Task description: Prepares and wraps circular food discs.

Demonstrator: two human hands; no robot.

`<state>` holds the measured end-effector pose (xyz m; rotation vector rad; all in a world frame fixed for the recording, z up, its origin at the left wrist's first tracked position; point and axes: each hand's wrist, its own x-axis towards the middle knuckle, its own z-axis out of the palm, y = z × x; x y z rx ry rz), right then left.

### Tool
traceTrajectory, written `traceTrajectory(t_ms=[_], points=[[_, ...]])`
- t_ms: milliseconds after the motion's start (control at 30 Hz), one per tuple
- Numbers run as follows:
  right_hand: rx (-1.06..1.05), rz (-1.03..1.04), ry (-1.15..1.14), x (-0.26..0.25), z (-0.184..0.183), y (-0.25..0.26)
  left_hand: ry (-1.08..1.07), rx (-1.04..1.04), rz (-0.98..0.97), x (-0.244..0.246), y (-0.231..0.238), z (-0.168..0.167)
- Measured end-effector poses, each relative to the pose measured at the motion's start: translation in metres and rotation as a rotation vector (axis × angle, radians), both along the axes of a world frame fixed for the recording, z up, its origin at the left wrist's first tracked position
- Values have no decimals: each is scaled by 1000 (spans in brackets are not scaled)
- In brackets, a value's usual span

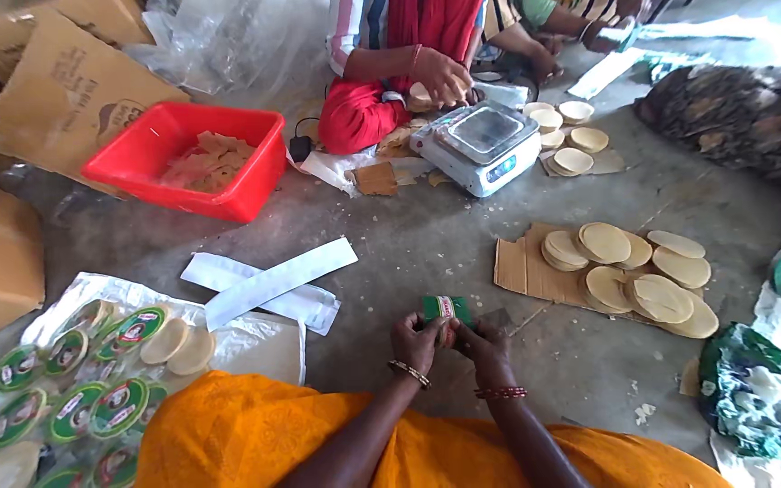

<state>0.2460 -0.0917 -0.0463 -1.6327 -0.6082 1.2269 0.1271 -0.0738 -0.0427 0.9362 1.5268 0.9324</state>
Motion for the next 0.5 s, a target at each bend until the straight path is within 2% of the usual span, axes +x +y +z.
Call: traceTrajectory(t_ms=[233,367,500], points=[[-53,-65,51,2,2,2,23,31,-3,-1,2,-4],[-14,-8,4,1,-2,2,-42,6,-18,0,0,-3],[35,16,-69,0,-7,1,-18,6,-18,2,-1,-2]])
